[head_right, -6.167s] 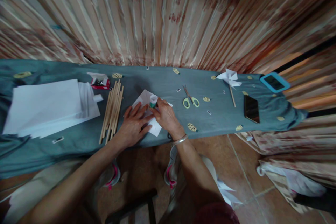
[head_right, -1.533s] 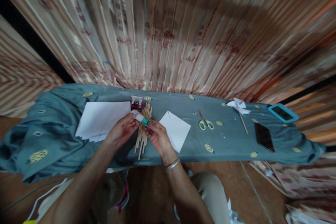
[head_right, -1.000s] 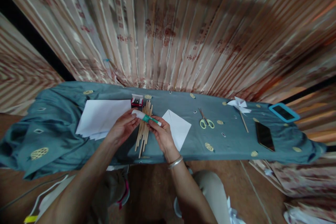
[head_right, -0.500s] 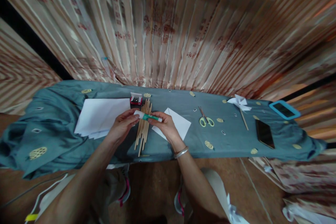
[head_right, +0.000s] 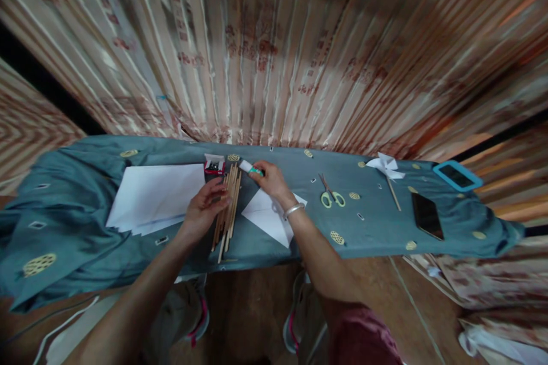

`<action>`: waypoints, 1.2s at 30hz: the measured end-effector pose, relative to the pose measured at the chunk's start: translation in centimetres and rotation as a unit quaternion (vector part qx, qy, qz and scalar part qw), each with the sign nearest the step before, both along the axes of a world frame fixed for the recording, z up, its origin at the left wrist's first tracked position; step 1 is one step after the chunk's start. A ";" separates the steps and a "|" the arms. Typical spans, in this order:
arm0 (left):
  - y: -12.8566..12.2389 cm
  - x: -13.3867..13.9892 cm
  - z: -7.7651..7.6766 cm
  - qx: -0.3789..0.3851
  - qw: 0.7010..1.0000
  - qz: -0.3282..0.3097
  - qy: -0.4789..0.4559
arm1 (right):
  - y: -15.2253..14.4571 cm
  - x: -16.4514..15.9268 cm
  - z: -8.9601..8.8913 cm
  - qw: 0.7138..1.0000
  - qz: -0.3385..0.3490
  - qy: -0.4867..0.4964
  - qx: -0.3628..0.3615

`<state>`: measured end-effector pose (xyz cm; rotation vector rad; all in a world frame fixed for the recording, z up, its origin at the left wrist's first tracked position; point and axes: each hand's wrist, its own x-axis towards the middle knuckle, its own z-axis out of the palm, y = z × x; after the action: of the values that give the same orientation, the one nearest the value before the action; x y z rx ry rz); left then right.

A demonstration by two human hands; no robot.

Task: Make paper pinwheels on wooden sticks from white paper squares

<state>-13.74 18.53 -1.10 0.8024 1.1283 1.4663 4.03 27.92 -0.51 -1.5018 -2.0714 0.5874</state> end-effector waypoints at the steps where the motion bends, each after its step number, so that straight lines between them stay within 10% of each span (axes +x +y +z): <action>1: 0.0 0.2 -0.2 0.006 0.999 -0.007 0.038 | 1.0 0.2 0.1 1.000 -0.004 -0.030 0.004; 18: -0.7 3.9 -1.8 0.126 0.938 -0.165 0.278 | 2.7 -2.8 1.2 0.990 -0.058 -0.129 -0.021; 31: -2.7 5.1 -2.4 0.248 0.777 -0.282 0.505 | -11.6 9.6 -1.1 0.975 -0.051 0.216 -0.005; 36: -2.8 6.4 -2.6 0.243 0.780 -0.292 0.498 | -12.8 10.1 -1.4 0.979 0.015 0.200 -0.049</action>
<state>-7.38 15.76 -3.73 2.2452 1.0380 0.7286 14.17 15.10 -1.88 -1.2795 -1.7771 0.9322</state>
